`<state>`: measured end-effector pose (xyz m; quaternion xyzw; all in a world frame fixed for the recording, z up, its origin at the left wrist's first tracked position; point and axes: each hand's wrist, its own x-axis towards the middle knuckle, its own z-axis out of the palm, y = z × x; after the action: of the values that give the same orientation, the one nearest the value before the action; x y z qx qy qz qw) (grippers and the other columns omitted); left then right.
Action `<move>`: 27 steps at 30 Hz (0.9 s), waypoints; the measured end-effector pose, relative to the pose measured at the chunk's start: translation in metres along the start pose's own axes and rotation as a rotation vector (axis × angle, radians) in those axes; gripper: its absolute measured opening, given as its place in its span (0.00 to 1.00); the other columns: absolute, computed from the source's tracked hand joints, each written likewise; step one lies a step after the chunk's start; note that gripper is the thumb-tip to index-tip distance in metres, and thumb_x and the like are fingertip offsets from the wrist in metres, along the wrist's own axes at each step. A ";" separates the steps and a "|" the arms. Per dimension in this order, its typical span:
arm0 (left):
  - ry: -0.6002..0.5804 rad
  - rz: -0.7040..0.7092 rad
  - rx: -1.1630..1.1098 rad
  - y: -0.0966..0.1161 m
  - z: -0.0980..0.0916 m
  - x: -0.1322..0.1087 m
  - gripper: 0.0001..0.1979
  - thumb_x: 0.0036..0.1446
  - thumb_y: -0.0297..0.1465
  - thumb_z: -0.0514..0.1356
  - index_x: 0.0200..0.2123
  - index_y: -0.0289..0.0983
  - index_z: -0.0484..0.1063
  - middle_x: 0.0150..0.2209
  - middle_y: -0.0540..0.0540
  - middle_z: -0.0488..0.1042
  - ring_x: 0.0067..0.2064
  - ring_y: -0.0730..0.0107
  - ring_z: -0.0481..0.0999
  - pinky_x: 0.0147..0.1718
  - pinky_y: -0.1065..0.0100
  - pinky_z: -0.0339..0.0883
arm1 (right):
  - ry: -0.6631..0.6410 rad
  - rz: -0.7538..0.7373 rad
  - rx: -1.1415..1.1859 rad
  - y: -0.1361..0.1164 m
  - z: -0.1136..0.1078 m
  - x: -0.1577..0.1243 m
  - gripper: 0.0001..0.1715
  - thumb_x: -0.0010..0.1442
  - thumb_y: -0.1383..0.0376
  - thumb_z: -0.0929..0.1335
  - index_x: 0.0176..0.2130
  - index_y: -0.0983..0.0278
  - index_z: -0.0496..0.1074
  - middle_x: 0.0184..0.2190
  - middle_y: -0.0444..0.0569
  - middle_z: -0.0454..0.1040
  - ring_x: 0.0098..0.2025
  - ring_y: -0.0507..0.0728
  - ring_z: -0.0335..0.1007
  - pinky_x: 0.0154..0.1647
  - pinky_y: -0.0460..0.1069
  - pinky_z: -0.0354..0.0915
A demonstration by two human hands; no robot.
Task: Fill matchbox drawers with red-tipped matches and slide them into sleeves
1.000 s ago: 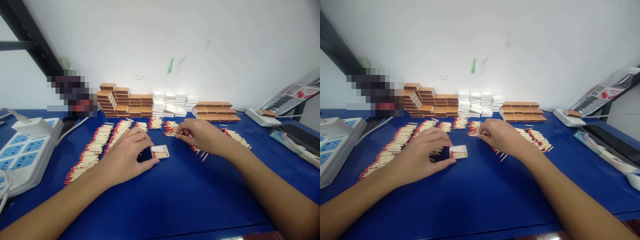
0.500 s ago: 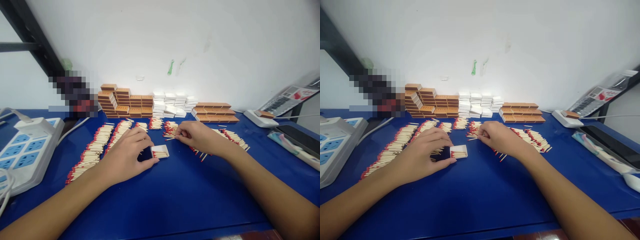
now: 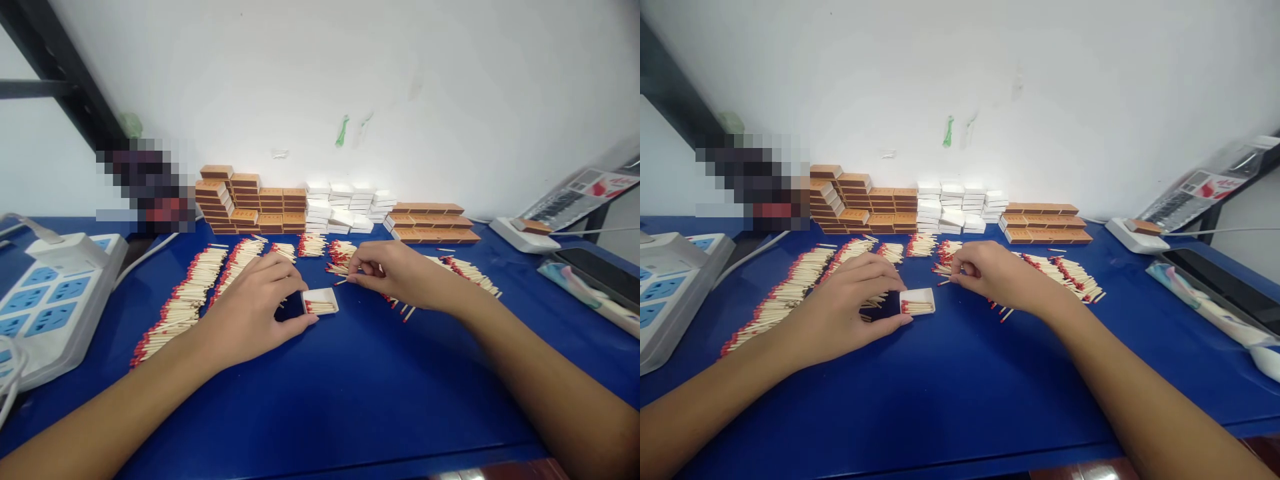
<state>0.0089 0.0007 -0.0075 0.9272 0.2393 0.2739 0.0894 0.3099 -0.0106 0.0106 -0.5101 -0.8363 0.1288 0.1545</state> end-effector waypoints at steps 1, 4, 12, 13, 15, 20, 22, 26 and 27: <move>-0.001 -0.001 -0.002 0.000 0.000 0.000 0.11 0.66 0.38 0.71 0.46 0.38 0.81 0.44 0.43 0.81 0.52 0.55 0.77 0.58 0.50 0.72 | -0.017 -0.015 0.010 0.001 -0.001 0.000 0.11 0.70 0.60 0.69 0.37 0.61 0.78 0.30 0.46 0.73 0.31 0.55 0.66 0.33 0.50 0.58; 0.003 -0.006 -0.010 0.000 0.000 0.000 0.11 0.66 0.38 0.71 0.46 0.38 0.81 0.44 0.43 0.81 0.52 0.54 0.77 0.58 0.50 0.72 | -0.038 -0.031 0.032 0.003 -0.002 0.000 0.10 0.71 0.61 0.69 0.38 0.61 0.80 0.32 0.47 0.74 0.33 0.56 0.67 0.34 0.50 0.59; -0.008 -0.009 0.001 -0.001 -0.001 0.001 0.11 0.66 0.39 0.71 0.46 0.39 0.81 0.45 0.43 0.82 0.52 0.54 0.77 0.60 0.49 0.71 | -0.072 0.007 0.017 0.000 0.003 0.001 0.09 0.72 0.62 0.69 0.39 0.61 0.78 0.32 0.46 0.74 0.34 0.56 0.67 0.36 0.50 0.58; -0.007 -0.006 0.002 -0.001 0.000 0.001 0.11 0.66 0.39 0.71 0.46 0.39 0.81 0.45 0.43 0.82 0.52 0.54 0.77 0.60 0.49 0.71 | -0.081 0.022 0.011 0.000 0.004 0.000 0.10 0.73 0.62 0.68 0.39 0.61 0.77 0.32 0.47 0.74 0.34 0.56 0.67 0.36 0.50 0.58; -0.006 -0.002 0.003 -0.001 0.000 0.000 0.11 0.67 0.39 0.71 0.46 0.39 0.81 0.45 0.43 0.81 0.52 0.55 0.77 0.60 0.49 0.71 | -0.093 0.048 0.006 -0.002 0.004 -0.001 0.11 0.74 0.60 0.67 0.38 0.60 0.75 0.33 0.47 0.74 0.34 0.57 0.67 0.36 0.51 0.57; -0.004 -0.007 -0.001 0.000 -0.001 0.001 0.10 0.66 0.38 0.71 0.46 0.39 0.81 0.45 0.43 0.81 0.52 0.55 0.77 0.59 0.50 0.71 | -0.040 0.030 0.062 -0.019 0.002 -0.005 0.15 0.76 0.55 0.65 0.38 0.60 0.71 0.35 0.47 0.74 0.34 0.56 0.65 0.36 0.51 0.58; -0.005 -0.005 0.000 0.000 -0.001 0.001 0.10 0.66 0.38 0.71 0.46 0.39 0.81 0.44 0.43 0.81 0.52 0.54 0.77 0.58 0.50 0.72 | -0.026 0.019 0.107 -0.030 0.001 -0.006 0.16 0.77 0.53 0.65 0.39 0.60 0.72 0.33 0.46 0.73 0.33 0.56 0.65 0.35 0.51 0.58; -0.005 -0.006 0.005 0.001 0.000 0.001 0.10 0.66 0.38 0.71 0.45 0.39 0.81 0.44 0.43 0.81 0.51 0.55 0.77 0.57 0.50 0.72 | -0.032 0.005 0.147 -0.052 0.010 -0.008 0.14 0.76 0.56 0.66 0.41 0.60 0.74 0.32 0.45 0.73 0.32 0.55 0.65 0.33 0.51 0.57; -0.005 -0.006 0.003 0.001 0.000 0.001 0.10 0.66 0.38 0.71 0.44 0.39 0.81 0.44 0.43 0.81 0.51 0.55 0.77 0.57 0.50 0.72 | -0.030 -0.001 0.144 -0.056 0.014 -0.008 0.13 0.76 0.57 0.67 0.41 0.60 0.75 0.33 0.45 0.74 0.32 0.55 0.65 0.34 0.51 0.57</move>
<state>0.0103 0.0001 -0.0067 0.9274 0.2422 0.2708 0.0892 0.2629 -0.0437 0.0178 -0.4954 -0.8272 0.1961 0.1783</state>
